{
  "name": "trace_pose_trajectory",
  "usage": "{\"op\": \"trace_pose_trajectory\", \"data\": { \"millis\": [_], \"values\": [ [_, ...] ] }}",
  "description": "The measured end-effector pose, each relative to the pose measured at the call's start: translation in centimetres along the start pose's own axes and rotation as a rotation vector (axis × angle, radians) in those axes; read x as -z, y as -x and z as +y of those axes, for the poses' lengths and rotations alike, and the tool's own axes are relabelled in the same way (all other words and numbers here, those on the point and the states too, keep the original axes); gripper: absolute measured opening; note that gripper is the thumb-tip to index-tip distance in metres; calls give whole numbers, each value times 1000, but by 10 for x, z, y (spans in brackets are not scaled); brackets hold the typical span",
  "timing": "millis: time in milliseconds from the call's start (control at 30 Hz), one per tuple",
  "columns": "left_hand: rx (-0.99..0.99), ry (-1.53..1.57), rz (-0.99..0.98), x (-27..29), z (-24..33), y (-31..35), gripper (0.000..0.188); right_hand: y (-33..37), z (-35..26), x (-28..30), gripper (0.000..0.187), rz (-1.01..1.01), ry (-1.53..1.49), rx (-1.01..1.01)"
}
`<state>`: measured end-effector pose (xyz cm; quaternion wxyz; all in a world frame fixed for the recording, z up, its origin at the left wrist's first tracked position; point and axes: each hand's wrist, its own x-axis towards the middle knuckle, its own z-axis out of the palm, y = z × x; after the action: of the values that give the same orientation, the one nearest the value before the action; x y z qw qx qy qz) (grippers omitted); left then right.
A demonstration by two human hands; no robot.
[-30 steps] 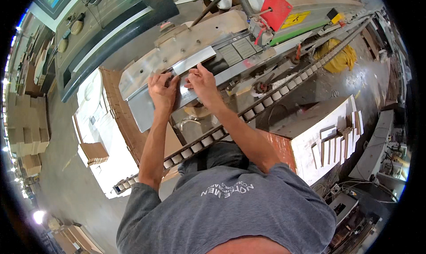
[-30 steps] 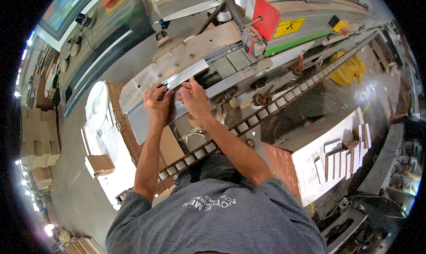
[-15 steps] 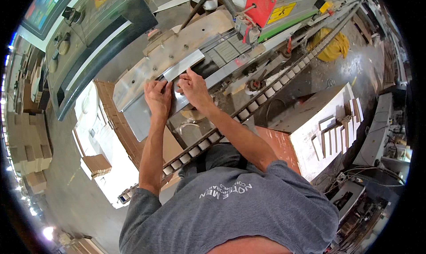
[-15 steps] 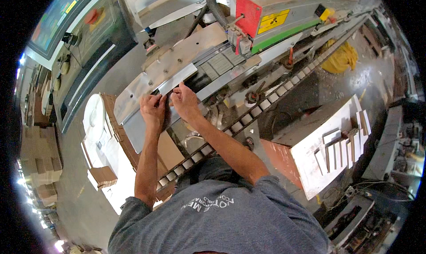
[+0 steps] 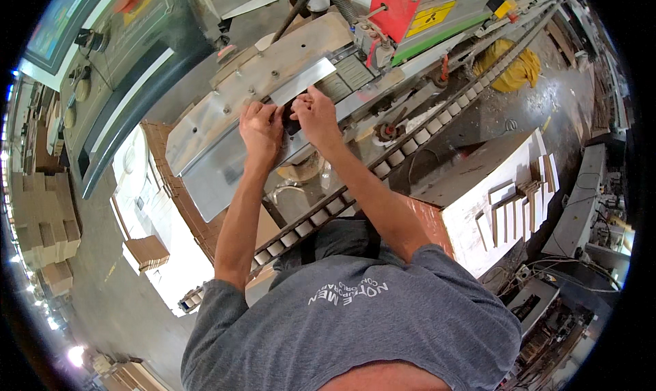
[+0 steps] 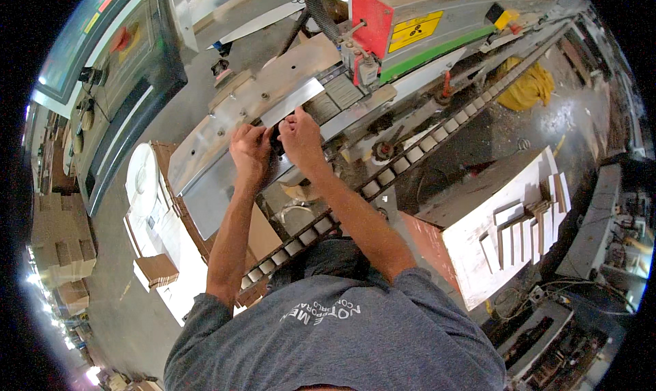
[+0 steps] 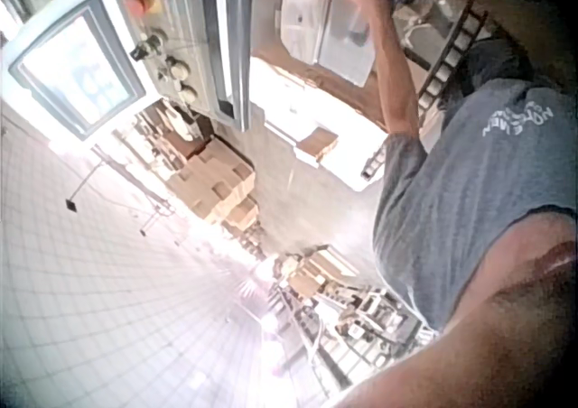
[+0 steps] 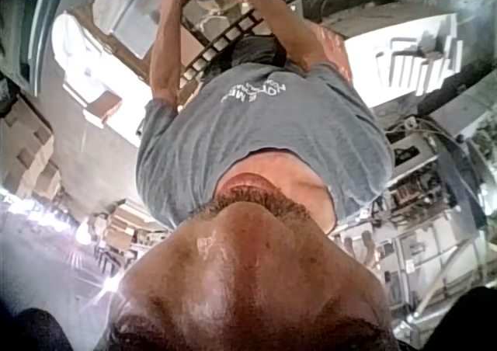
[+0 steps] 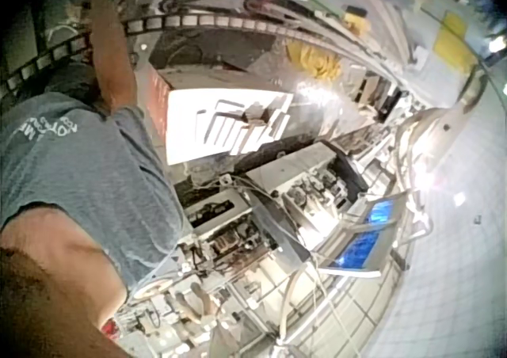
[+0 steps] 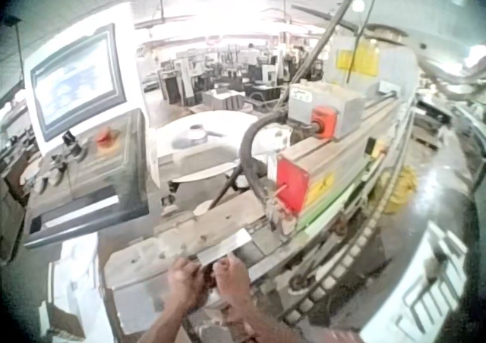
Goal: The person feeds small rectangular wooden pieces one by one into an industrial edge-banding machine by hand, then touches a control button on the machine.
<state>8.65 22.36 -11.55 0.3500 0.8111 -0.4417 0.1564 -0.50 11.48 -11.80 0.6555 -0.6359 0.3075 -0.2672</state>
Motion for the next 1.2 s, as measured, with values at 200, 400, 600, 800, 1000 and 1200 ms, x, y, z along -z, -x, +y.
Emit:
{"op": "trace_pose_trajectory", "data": {
  "millis": [200, 400, 600, 800, 1000, 1200],
  "values": [
    [10, -32, -70, -41, 31, -29, 11, -35, 14, 39, 19, 105, 6, 51],
    [-53, -19, -102, -91, 48, -55, 20, -37, 15, 73, 33, 215, 294, 258],
    [-58, 69, -174, -123, 76, -87, 18, 27, -2, 106, 49, 173, 208, 386],
    [87, 323, -273, -73, 87, -75, 16, 92, -28, 146, 38, 142, 191, 189],
    [338, 171, 0, 50, 1, 9, 13, 168, 30, 216, 36, 355, 377, 105],
    [305, 522, -233, 34, 87, 58, 6, 265, 88, 323, 44, 814, 730, -224]
  ]
}}
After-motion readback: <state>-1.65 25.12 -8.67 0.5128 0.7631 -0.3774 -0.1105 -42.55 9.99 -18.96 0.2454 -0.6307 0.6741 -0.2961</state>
